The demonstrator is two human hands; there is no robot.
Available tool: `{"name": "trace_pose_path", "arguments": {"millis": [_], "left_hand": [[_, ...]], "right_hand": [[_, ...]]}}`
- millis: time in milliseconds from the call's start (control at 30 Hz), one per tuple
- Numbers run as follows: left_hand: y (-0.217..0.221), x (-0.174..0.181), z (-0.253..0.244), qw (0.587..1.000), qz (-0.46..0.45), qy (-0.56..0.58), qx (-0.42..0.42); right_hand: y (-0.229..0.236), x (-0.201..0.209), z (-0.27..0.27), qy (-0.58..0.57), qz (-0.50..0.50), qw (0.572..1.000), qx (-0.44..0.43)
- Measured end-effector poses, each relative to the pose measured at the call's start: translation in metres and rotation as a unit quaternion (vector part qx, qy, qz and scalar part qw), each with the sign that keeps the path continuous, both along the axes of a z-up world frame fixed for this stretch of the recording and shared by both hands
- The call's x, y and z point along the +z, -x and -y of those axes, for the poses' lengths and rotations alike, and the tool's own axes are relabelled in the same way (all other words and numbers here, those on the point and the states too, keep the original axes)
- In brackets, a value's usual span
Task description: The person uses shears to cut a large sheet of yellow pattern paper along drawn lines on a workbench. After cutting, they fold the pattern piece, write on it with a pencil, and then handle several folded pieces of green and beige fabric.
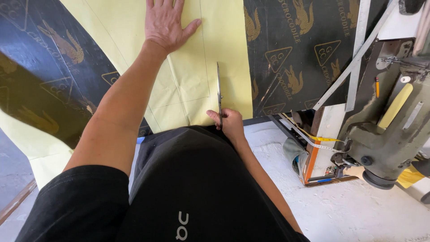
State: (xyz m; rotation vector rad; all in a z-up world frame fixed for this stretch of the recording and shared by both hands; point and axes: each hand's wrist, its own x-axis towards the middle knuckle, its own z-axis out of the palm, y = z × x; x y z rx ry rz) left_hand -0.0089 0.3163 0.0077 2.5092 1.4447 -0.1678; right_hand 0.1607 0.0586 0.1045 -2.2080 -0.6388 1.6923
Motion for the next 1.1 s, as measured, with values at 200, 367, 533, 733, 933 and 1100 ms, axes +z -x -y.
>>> {"name": "trace_pose_path", "arguments": {"millis": [200,367,533,733,933,1100], "left_hand": [[0.001,0.006,-0.001,1.000,0.017,-0.003,0.002],[0.001,0.013,-0.001,0.999,0.034,0.016,0.011],[0.000,0.011,-0.002,0.997,0.065,0.046,0.017],[0.000,0.004,-0.002,0.996,0.080,0.033,0.017],[-0.002,0.027,-0.004,0.995,0.067,0.071,0.026],[0.000,0.009,-0.003,0.997,0.066,0.025,0.016]], "right_hand": [[-0.002,-0.004,-0.018,-0.022,-0.004,0.999,0.031],[-0.001,-0.009,-0.031,-0.045,-0.022,0.999,0.018],[-0.003,-0.007,-0.030,-0.090,-0.023,0.996,0.004],[-0.003,-0.005,-0.060,-0.037,-0.003,0.999,0.030],[-0.004,-0.007,-0.062,-0.094,-0.010,0.995,0.017],[-0.003,0.007,-0.084,-0.061,-0.003,0.998,0.023]]}}
